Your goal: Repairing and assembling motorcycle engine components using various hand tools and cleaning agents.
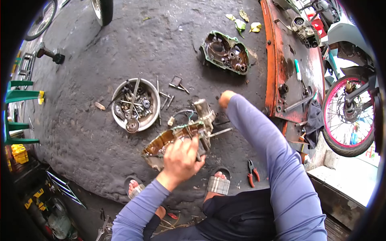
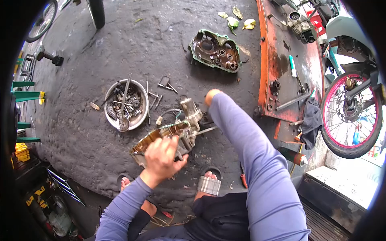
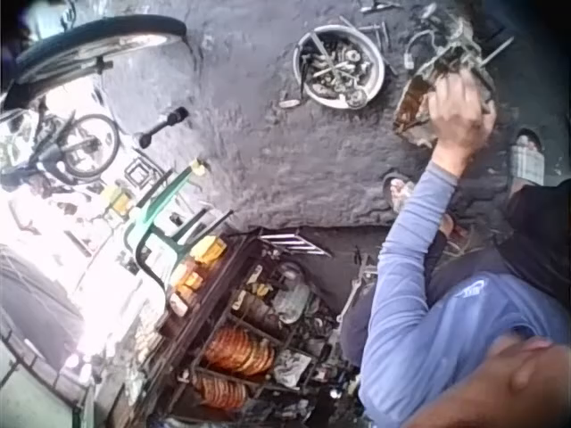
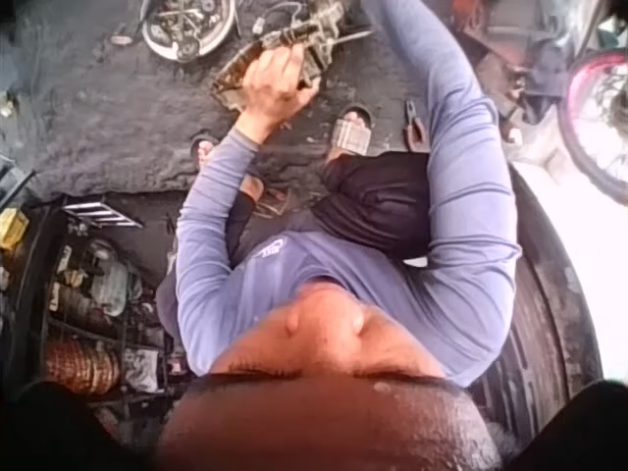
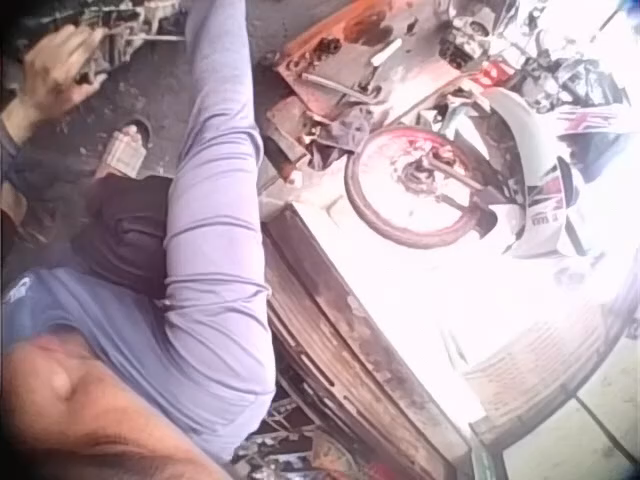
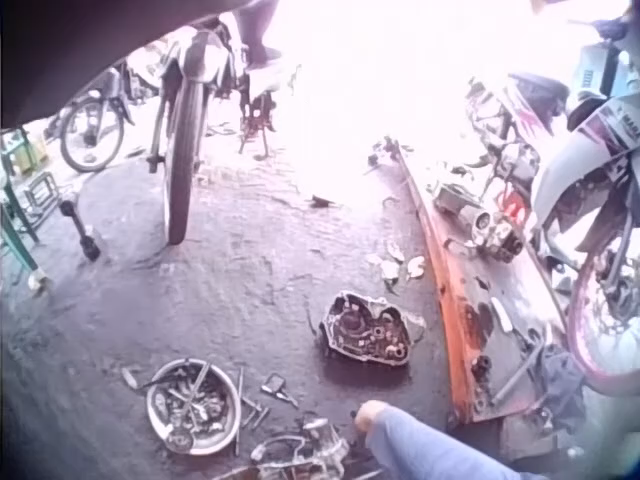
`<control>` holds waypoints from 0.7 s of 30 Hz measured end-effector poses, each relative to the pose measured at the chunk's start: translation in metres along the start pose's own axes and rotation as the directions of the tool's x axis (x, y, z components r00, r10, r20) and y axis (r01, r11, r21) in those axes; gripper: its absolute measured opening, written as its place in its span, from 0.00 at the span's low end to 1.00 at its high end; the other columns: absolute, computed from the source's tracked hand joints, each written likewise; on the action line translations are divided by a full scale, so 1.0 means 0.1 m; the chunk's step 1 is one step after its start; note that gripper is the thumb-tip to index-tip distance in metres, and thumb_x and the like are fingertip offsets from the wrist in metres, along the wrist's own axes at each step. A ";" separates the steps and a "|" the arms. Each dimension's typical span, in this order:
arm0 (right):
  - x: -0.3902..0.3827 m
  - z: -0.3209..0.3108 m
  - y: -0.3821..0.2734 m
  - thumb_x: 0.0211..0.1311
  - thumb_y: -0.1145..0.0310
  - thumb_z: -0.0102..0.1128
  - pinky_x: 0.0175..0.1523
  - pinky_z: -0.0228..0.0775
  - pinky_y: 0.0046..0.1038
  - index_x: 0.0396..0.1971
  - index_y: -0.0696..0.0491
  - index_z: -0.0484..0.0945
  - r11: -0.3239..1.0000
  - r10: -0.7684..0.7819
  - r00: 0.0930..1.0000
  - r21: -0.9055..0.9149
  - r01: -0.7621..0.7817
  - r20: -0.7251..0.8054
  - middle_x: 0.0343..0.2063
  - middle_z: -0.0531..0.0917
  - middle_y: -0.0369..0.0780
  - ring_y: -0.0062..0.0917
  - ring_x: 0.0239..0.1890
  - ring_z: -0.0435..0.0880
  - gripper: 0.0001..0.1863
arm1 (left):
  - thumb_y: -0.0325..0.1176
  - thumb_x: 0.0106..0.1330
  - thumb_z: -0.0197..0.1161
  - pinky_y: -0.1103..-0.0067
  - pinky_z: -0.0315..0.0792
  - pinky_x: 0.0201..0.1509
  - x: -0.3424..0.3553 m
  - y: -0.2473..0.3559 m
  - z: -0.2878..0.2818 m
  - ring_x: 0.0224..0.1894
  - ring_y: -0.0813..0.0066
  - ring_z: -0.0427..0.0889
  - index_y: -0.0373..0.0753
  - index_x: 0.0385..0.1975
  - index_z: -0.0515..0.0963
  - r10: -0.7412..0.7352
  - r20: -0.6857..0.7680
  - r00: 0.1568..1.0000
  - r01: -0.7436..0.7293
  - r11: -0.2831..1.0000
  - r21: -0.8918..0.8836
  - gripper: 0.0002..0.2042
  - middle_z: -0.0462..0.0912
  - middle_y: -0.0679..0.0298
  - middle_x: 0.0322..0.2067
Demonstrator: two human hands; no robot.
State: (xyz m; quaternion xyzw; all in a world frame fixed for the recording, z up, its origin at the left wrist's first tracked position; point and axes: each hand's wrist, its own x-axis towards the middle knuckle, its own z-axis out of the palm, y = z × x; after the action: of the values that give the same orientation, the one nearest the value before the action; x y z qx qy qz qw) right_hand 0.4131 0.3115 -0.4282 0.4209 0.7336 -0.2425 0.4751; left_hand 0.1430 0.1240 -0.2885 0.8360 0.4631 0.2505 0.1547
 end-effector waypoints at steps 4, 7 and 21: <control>-0.53 -0.67 -0.31 0.59 0.63 0.64 0.55 0.79 0.37 0.44 0.58 0.85 0.396 0.557 0.814 0.914 -0.090 -0.162 0.44 0.87 0.53 0.46 0.50 0.87 0.18 | 0.44 0.41 0.78 0.66 0.76 0.38 0.10 -0.22 -0.07 0.34 0.57 0.79 0.33 0.48 0.78 -0.047 0.022 0.999 0.048 0.997 -0.058 0.33 0.80 0.58 0.34; -1.41 -1.15 -0.76 0.65 0.64 0.61 0.48 0.77 0.44 0.47 0.62 0.76 0.613 0.446 0.363 0.575 0.542 -0.818 0.34 0.84 0.58 0.53 0.42 0.85 0.18 | 0.43 0.39 0.78 0.66 0.78 0.39 0.14 -0.34 -0.11 0.35 0.56 0.81 0.33 0.49 0.78 -0.084 0.033 0.996 0.086 0.995 -0.055 0.34 0.81 0.56 0.36; -0.57 0.18 -0.32 0.62 0.67 0.57 0.48 0.83 0.37 0.39 0.60 0.86 0.884 0.195 0.947 0.464 -0.057 -0.255 0.38 0.89 0.46 0.33 0.42 0.90 0.14 | 0.46 0.57 0.71 0.67 0.73 0.38 -0.45 0.31 0.34 0.34 0.61 0.78 0.30 0.52 0.79 0.079 0.025 0.997 -0.082 0.980 0.181 0.28 0.77 0.59 0.32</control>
State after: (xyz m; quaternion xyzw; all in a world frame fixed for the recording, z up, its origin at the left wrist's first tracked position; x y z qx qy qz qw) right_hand 0.4056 0.2592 -0.3859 0.5982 0.6905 -0.3089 0.2646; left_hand 0.1633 0.0680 -0.3135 0.8668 0.4486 0.2057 0.0713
